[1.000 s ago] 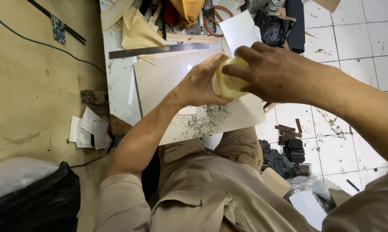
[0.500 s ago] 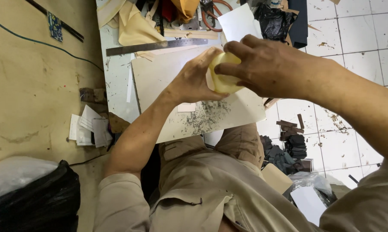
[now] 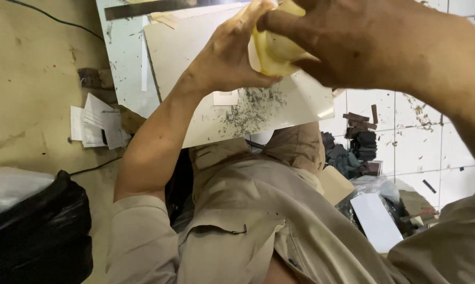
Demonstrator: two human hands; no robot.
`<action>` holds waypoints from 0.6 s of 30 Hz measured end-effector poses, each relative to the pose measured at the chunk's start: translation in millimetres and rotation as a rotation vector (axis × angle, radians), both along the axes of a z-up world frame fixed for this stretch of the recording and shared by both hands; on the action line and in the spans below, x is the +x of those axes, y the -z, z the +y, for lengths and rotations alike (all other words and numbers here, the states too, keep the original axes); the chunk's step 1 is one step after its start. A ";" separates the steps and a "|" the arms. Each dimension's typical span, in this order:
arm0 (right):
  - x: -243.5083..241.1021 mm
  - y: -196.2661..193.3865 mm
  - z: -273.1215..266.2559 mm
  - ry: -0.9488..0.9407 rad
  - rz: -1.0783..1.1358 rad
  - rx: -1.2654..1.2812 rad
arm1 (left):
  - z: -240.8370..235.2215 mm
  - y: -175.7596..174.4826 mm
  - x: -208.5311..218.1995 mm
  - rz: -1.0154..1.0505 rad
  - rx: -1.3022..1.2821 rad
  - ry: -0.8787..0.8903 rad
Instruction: The person handles small rectangular paper frames with central cutouts, aligns them, and applies a yellow liquid from a bottle using a thin stick. They repeatedly dip the stick into the bottle and apply the liquid to the frame edges while holding the frame steady.
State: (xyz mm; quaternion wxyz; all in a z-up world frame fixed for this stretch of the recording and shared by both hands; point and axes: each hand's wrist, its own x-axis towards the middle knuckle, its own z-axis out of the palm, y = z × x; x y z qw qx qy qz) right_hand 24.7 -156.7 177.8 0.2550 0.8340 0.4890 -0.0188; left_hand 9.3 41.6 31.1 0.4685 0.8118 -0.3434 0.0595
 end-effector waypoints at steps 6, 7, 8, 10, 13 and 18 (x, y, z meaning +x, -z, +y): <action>4.5 15.5 5.6 0.149 0.023 0.003 | -2.7 -4.1 -2.5 0.079 -0.030 0.009; 3.5 6.2 9.6 0.214 0.242 0.015 | -4.6 -2.3 -1.9 0.093 -0.024 0.009; 6.4 0.4 2.8 0.207 0.222 0.017 | -4.0 -2.0 0.1 0.073 -0.023 0.003; 7.9 -8.1 -10.7 -0.112 0.095 0.187 | -2.6 1.9 0.1 0.158 0.014 -0.008; -2.2 -45.9 -38.8 -0.183 0.315 0.662 | -5.8 -11.4 -5.0 0.160 0.064 -0.069; 7.6 134.4 -125.6 -0.136 0.470 1.415 | -7.3 18.8 -9.5 0.097 -0.121 -0.054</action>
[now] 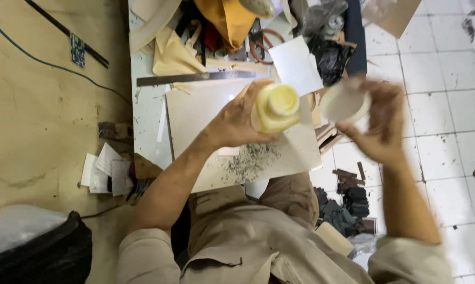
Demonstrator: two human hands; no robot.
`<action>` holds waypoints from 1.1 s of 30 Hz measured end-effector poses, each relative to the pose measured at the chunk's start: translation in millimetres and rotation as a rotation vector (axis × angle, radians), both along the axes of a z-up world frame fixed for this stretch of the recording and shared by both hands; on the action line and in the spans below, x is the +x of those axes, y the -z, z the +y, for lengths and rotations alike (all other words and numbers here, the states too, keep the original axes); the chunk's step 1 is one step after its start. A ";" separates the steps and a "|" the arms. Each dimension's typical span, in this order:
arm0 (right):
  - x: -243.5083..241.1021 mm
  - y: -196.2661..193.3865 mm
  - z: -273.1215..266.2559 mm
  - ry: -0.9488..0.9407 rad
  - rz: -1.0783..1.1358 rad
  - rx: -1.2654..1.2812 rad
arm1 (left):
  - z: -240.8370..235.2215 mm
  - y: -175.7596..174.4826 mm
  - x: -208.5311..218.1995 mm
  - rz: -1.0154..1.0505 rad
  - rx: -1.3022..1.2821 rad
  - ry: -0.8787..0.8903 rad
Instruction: The person handles small rectangular paper frames with central cutouts, aligns them, and applies a yellow liquid from a bottle using a thin stick. They repeatedly dip the stick into the bottle and apply the liquid to the frame edges while holding the frame steady.
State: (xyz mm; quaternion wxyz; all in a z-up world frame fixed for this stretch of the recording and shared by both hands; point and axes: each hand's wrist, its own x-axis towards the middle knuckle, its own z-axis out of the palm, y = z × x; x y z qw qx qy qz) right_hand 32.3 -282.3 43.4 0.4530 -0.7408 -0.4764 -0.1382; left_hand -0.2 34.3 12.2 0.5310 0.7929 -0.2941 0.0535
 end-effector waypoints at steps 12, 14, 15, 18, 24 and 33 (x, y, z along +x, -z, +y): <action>-67.5 129.4 47.6 0.389 0.564 -0.021 | -33.8 6.6 -7.8 -0.205 -0.134 -0.295; -54.3 113.2 35.5 0.356 0.490 -0.226 | -36.6 6.2 -8.0 -0.203 -0.145 -0.309; -44.5 105.8 28.9 0.337 0.406 -0.160 | -37.9 5.5 -6.9 -0.201 -0.153 -0.307; -33.6 21.1 37.4 0.300 0.179 -0.075 | -40.9 1.8 -7.2 -0.197 -0.166 -0.322; -3.5 -49.1 75.4 0.201 -0.208 -0.265 | -49.4 15.3 -3.9 -0.215 -0.193 -0.402; 21.6 -97.6 95.2 -0.060 0.146 -0.703 | -47.1 14.4 0.6 -0.259 -0.211 -0.326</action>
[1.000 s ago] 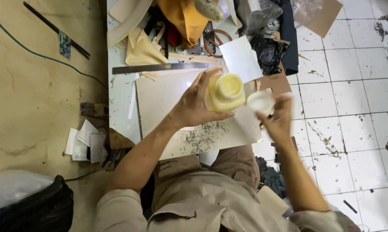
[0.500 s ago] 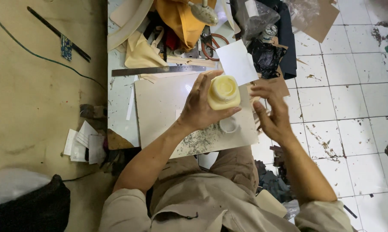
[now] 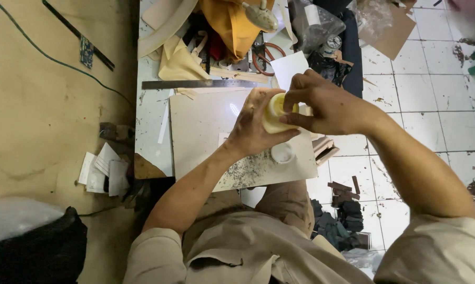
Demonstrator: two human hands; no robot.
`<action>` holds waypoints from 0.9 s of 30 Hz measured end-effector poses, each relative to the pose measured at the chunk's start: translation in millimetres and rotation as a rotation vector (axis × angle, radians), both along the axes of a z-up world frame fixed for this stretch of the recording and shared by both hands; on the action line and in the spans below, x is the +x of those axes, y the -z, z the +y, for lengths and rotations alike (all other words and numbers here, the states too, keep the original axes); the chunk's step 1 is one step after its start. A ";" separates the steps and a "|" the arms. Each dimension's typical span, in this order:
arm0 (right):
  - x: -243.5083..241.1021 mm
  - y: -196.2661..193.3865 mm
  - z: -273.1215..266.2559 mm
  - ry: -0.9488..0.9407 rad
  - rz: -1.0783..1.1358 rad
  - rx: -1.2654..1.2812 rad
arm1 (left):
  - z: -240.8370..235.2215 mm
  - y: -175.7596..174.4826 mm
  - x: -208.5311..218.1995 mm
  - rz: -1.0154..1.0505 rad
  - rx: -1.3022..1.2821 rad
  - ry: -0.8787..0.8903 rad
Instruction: The person handles small rectangular paper frames with central cutouts, aligns them, and applies a yellow liquid from a bottle using a thin stick. They repeatedly dip the stick into the bottle and apply the liquid to the frame edges while holding the frame steady.
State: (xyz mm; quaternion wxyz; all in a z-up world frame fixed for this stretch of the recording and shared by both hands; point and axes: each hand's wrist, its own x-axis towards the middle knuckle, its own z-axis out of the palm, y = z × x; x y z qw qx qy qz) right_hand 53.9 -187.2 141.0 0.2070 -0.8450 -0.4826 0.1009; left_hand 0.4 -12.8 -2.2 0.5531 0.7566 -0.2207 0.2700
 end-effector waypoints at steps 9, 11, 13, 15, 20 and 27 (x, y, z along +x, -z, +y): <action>25.3 -3.2 11.3 -0.076 0.200 -0.112 | -4.2 18.1 2.7 0.029 -0.040 -0.001; 24.7 -0.8 10.5 -0.050 0.235 -0.098 | -4.4 19.8 3.6 0.038 -0.050 0.010; 23.5 -0.5 10.5 -0.007 0.267 -0.062 | -4.0 23.0 5.7 0.046 -0.035 0.007; 24.4 2.7 9.2 -0.001 0.259 -0.063 | -3.1 17.1 5.2 0.027 -0.028 0.012; 27.7 12.4 2.4 0.002 0.189 -0.069 | -2.7 15.7 6.2 -0.011 0.020 0.021; 10.7 -14.2 16.3 0.006 0.054 -0.209 | -4.4 12.3 4.9 0.055 -0.014 0.019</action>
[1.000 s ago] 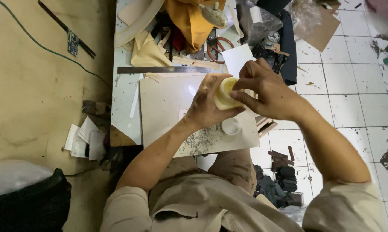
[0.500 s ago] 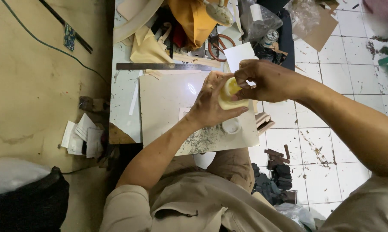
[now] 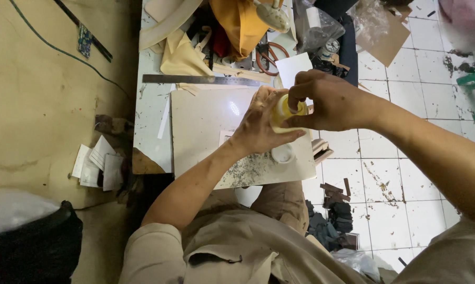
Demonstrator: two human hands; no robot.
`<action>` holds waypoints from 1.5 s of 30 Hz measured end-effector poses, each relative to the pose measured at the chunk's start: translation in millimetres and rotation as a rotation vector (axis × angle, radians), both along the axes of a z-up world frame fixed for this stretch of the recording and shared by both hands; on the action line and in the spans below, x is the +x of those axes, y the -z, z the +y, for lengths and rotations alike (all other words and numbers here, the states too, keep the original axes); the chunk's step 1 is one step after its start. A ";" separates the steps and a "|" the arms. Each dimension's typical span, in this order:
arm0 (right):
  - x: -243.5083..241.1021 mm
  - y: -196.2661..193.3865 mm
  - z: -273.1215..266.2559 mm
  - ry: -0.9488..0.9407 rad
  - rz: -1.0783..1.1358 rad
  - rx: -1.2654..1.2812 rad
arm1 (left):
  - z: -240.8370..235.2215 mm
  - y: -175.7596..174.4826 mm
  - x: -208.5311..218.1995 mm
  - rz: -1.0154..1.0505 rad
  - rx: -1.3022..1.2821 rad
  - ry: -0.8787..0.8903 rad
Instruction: The person handles small rectangular paper frames with central cutouts, aligns them, and applies a yellow liquid from a bottle using a thin stick. They repeatedly dip the stick into the bottle and apply the liquid to the frame edges while holding the frame steady.
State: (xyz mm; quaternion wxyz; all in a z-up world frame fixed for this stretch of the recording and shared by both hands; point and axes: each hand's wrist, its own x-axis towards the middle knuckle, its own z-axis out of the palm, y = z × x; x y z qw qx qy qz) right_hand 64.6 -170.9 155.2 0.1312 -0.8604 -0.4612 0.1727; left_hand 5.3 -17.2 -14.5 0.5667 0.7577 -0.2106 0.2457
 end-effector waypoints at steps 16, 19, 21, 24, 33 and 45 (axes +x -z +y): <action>5.4 0.4 2.1 0.043 0.102 -0.035 | 0.3 -3.2 -1.8 0.062 -0.013 0.023; 7.5 0.0 4.3 0.046 0.138 -0.035 | 1.3 -4.8 -2.4 0.058 -0.009 0.018; 9.4 -1.8 5.7 0.045 0.160 -0.036 | 2.5 -7.1 -3.1 0.053 -0.007 0.017; 13.8 -0.9 4.2 0.049 0.200 -0.029 | 1.0 -2.5 -1.6 0.039 -0.005 0.016; 11.1 4.0 4.4 0.031 0.091 -0.065 | 0.1 4.9 3.0 -0.021 0.019 0.021; 19.1 -3.8 8.4 0.066 0.215 -0.078 | 0.1 7.3 3.2 0.003 -0.009 0.037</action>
